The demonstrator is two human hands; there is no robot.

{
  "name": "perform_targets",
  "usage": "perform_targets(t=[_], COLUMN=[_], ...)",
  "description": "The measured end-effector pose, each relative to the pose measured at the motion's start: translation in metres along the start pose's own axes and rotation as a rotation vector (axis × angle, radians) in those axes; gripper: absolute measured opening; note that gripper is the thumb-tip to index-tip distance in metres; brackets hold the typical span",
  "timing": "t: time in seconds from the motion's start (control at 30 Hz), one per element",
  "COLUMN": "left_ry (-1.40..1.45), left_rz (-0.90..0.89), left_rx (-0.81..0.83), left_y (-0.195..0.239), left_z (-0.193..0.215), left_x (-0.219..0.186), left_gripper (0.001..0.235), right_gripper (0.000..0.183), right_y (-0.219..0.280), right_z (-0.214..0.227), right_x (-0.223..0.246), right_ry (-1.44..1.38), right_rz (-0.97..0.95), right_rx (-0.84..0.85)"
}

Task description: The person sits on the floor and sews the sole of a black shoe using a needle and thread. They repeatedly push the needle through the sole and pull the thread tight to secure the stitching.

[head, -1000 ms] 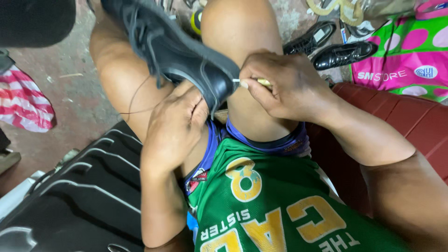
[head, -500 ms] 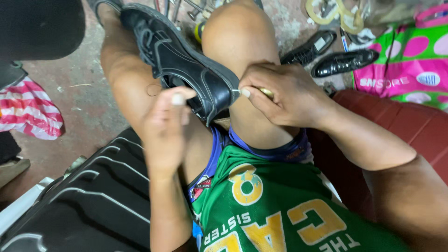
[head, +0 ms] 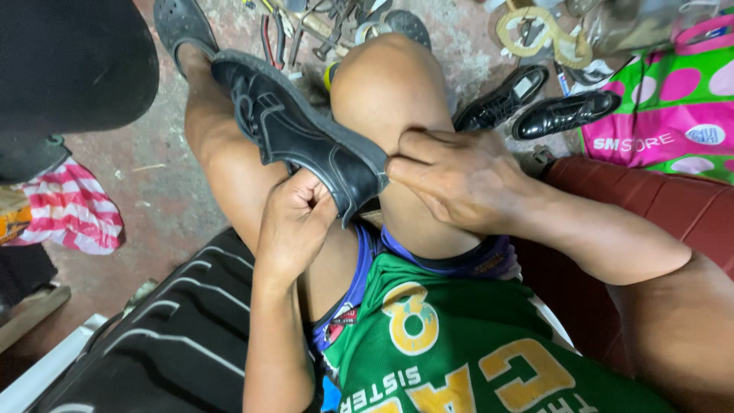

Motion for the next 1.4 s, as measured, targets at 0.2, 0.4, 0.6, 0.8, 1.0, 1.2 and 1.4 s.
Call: perform_targets(t=[0.2,0.4,0.6,0.8,1.0,1.2,1.4], left_ry=[-0.219,-0.225,-0.137,-0.028,-0.007,-0.554,-0.772], left_rz=[-0.016,-0.046,-0.029,-0.136,-0.292,-0.517,-0.637], left_rx=[0.026,0.029,-0.017,-0.171,-0.580,-0.357,-0.148], left_y=[0.001,-0.001,-0.003,0.009,0.036,0.042,0.018], left_z=[0.000,-0.001,-0.003,0.001,0.006,-0.009,-0.030], left_x=[-0.003,-0.010,-0.009,-0.010,-0.029,-0.092,-0.107], left_gripper=[0.015,0.011,0.008,0.005,0.012,0.023,0.020], right_gripper=[0.016,0.016,0.049,0.060,0.043,0.050,0.050], right_y=[0.001,0.008,0.004,0.011,0.018,0.020,0.011], right_z=[0.004,-0.001,0.002,0.015,0.023,0.015,0.015], right_x=[0.016,0.015,-0.016,-0.048,-0.059,-0.033,-0.022], right_ry=[0.040,0.248,0.367,0.224,0.094,-0.018,0.004], right_rz=[0.002,0.048,0.089,-0.040,-0.078,0.041,0.052], right_rx=[-0.022,-0.077,-0.222,-0.205,-0.165,-0.124,-0.102])
Point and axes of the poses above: each hand's wrist, its own y-axis away from the middle knuckle, its own z-axis out of the back of the hand, x = y × z, the point moved 6 cm from there along -y, towards the middle knuckle, and after that the axes turned 15 degrees about -z, right-handed, at the moved point
